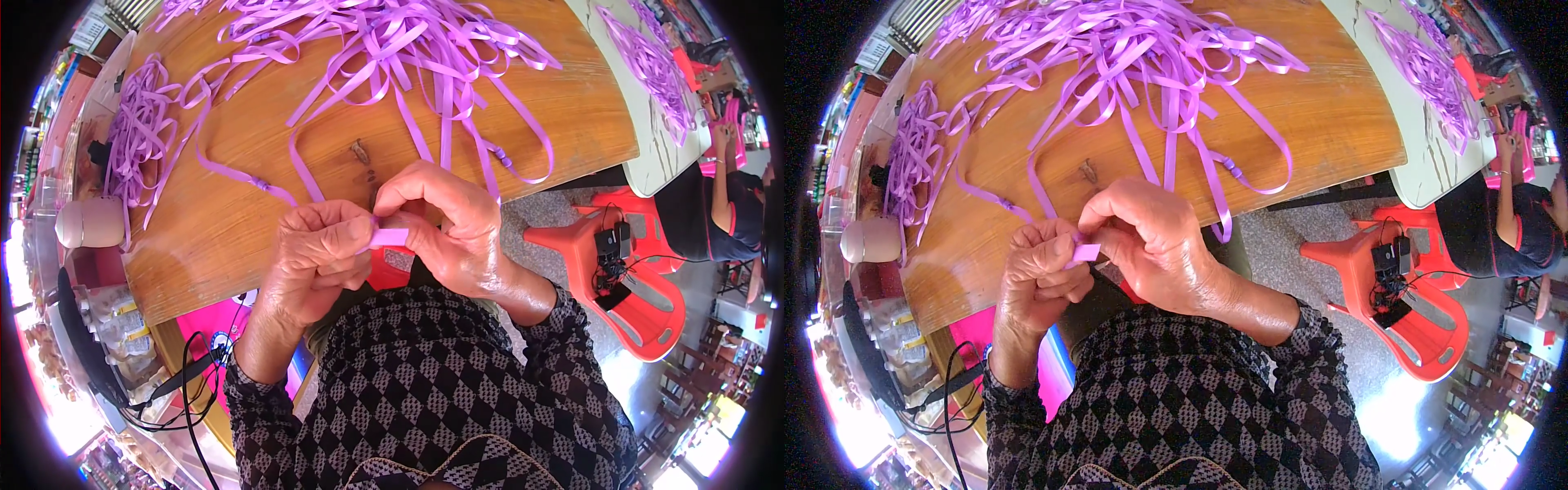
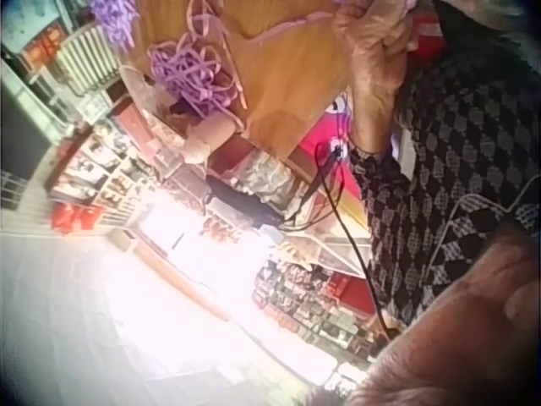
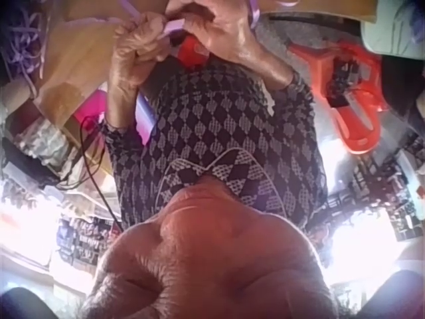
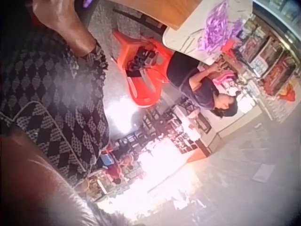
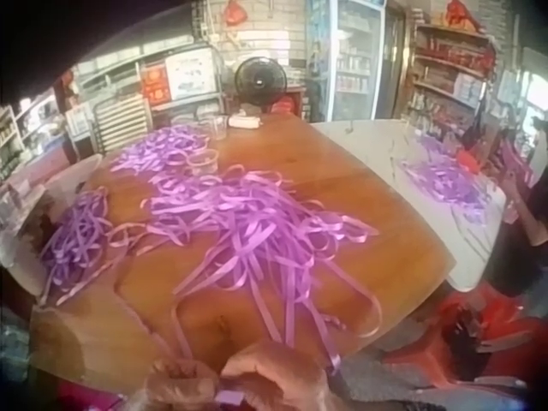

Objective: The person ties knots in purple ribbons by hand, picking up one ribbon at a time from a pile on a wooden table. They stretch each ribbon, form a loop to create a knot, and pull it tight before returning it to the table.

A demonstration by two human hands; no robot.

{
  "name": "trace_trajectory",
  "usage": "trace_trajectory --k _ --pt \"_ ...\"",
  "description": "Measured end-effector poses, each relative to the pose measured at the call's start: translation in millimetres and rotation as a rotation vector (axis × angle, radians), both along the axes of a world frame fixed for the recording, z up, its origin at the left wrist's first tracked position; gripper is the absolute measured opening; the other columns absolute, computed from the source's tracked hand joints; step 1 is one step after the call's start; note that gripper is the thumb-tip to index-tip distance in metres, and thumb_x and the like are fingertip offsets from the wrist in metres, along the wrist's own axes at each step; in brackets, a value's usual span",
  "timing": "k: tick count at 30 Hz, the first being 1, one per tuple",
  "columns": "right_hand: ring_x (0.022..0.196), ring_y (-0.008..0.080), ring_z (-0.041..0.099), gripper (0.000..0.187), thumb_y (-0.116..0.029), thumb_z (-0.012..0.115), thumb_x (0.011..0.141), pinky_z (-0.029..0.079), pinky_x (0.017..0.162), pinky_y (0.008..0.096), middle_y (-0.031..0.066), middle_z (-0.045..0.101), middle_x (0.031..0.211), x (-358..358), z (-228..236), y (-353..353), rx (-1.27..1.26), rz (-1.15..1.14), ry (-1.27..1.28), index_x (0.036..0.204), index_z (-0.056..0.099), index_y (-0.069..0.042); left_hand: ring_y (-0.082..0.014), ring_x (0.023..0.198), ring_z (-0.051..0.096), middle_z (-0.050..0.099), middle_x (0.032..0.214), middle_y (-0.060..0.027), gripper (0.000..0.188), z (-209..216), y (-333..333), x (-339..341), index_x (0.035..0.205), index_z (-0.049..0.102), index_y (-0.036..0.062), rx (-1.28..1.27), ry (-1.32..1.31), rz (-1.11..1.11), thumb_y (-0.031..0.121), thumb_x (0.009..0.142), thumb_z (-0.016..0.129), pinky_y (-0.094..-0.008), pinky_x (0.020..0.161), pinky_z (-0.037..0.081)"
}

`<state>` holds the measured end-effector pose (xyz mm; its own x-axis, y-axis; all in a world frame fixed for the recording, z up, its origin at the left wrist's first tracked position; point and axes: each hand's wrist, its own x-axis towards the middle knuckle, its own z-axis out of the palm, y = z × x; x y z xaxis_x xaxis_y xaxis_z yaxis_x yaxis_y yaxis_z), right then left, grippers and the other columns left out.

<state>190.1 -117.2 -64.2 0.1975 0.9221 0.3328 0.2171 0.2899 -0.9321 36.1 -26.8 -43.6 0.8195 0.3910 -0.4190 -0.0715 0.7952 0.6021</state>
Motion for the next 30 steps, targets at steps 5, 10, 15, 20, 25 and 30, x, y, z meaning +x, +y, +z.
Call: trace_trajectory --k 5,10,15,20,25,30 --pt "0.077 0.0111 0.053 0.014 0.005 0.057 0.08 0.043 0.071 0.0237 0.0076 0.055 0.093 5 0 -4 -0.056 0.084 0.197 0.094 0.055 0.002 -0.0039 0.037 0.026 0.039 0.049 0.0054 0.018 0 -5 3 0.08 0.059 -0.0009 0.165 0.143 0.136 0.016 0.08 0.065 -0.0217 0.039 0.026" --pt "0.081 0.0125 0.054 0.018 0.002 0.063 0.078 0.044 0.073 0.0245 0.0096 0.056 0.099 5 13 -8 -0.119 -0.016 0.109 0.095 0.057 0.002 -0.0039 0.035 0.026 0.037 0.047 0.006 0.015 3 -10 9 0.08 0.058 0.0005 0.3 0.273 0.287 0.015 0.081 0.064 -0.0216 0.037 0.027" --pt "0.074 0.0165 0.057 0.016 -0.002 0.067 0.074 0.045 0.063 0.0266 0.0094 0.06 0.085 2 0 -1 0.12 -0.149 -0.101 0.089 0.06 0.002 -0.0043 0.035 0.027 0.04 0.048 0.0054 0.014 7 -13 12 0.081 0.058 -0.0001 0.365 0.285 0.293 0.013 0.081 0.063 -0.0221 0.037 0.028" --pt "0.067 0.021 0.057 0.015 -0.002 0.067 0.073 0.044 0.058 0.0271 0.0104 0.06 0.077 2 3 2 0.269 -0.209 -0.286 0.085 0.059 0.002 -0.0041 0.035 0.026 0.04 0.048 0.005 0.015 7 -12 11 0.082 0.059 -0.0007 0.288 0.266 0.285 0.014 0.081 0.064 -0.0221 0.037 0.028" --pt "0.066 0.0218 0.056 0.012 -0.001 0.065 0.074 0.044 0.058 0.028 0.011 0.06 0.076 2 0 -2 0.296 -0.254 -0.329 0.083 0.057 0.001 -0.0035 0.035 0.025 0.041 0.048 0.0048 0.017 7 -13 10 0.083 0.059 -0.0015 0.289 0.276 0.259 0.014 0.081 0.064 -0.0219 0.038 0.027" --pt "0.07 0.0182 0.057 0.009 -0.003 0.061 0.079 0.046 0.064 0.0261 0.0132 0.06 0.086 7 2 0 0.205 -0.182 -0.217 0.083 0.056 0.003 -0.0035 0.044 0.034 0.053 0.06 0.0005 0.018 10 -9 3 0.09 0.062 -0.0038 0.271 0.09 0.15 0.012 0.082 0.058 -0.0199 0.041 0.027"
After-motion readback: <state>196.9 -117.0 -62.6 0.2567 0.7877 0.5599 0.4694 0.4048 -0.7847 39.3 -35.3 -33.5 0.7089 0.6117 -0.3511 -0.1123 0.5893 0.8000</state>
